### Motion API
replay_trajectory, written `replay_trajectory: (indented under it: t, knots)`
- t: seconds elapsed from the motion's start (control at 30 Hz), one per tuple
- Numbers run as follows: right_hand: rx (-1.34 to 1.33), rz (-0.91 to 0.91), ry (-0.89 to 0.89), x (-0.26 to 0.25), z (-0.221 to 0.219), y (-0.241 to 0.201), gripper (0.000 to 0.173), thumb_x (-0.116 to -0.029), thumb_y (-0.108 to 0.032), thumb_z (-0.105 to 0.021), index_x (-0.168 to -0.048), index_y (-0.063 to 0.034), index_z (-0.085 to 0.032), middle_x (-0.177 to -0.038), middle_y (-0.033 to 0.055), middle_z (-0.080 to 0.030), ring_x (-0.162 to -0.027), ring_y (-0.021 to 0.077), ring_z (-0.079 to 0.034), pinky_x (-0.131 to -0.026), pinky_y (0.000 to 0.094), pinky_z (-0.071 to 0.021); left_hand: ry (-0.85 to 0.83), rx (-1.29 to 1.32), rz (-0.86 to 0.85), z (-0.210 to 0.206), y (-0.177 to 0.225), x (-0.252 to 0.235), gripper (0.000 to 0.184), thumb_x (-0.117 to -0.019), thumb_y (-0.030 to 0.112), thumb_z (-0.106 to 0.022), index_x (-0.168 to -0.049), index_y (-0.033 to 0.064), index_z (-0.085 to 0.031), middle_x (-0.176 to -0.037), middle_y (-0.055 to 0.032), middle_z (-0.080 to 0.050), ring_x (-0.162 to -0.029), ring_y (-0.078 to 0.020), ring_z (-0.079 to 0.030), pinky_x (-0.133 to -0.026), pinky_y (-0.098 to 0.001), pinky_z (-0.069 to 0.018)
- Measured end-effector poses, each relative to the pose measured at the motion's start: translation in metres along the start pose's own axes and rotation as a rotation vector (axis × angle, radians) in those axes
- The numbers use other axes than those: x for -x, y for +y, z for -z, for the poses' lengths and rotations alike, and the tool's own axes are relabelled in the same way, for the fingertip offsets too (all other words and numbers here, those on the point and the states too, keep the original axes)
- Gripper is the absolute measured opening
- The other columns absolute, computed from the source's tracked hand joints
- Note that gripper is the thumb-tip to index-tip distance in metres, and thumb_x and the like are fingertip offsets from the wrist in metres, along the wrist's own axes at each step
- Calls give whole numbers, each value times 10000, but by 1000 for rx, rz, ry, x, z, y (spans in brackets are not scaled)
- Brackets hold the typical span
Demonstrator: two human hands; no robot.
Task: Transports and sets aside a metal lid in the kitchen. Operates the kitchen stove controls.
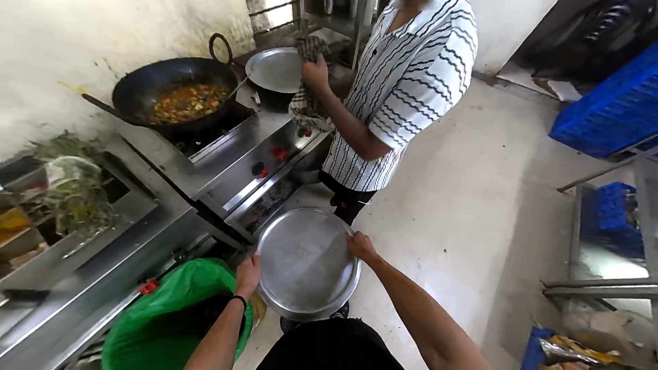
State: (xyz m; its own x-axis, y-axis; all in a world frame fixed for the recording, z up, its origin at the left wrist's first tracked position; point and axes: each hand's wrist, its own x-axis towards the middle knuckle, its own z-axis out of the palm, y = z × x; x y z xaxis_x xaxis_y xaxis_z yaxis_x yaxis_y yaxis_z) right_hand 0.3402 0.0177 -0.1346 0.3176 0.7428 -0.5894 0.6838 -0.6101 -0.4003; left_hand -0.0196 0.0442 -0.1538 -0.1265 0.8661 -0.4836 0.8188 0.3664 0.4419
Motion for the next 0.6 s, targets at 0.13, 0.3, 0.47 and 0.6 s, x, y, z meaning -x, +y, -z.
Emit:
replay_trajectory:
  t: [0.13,0.3,0.47,0.6]
  knots:
    - [29,4,-29,4,-1,-1,441,-1072,-365,-501,-1228,22,-640,-1222,242,-670,-1178,378,-649,-986,555,-510,-12,-2,-4,-2,-7,-1,590,-1122,425,-294,-1292,-31,-629,-1249,-256,-660,-1226,-384,-619,-1069,-551,-454]
    - [50,16,-20,-4,-9,7,450,-1061,-356,-511,-1276,22,-626,-1267,248,-656,-1216,380,-632,-1022,548,-495,-32,2,35,-5,-12,-2,588,-1118,441,-285,-1346,9,-612,-1300,-226,-651,-1258,-363,-608,-1084,-544,-455]
    - [69,5,-15,-10,-14,10,452,-1061,-368,-519,-1263,20,-632,-1246,250,-665,-1203,386,-639,-1012,548,-502,-57,24,67,-4,-10,0,576,-1121,424,-286,-1315,-4,-619,-1288,-222,-653,-1248,-346,-616,-1075,-518,-465]
    - [70,7,-7,-14,-19,11,471,-1062,-388,-514,-1246,28,-638,-1220,258,-674,-1183,391,-649,-1000,567,-503,-60,49,76,-5,-15,1,583,-1122,419,-281,-1296,-13,-632,-1285,-229,-652,-1250,-345,-614,-1072,-516,-467]
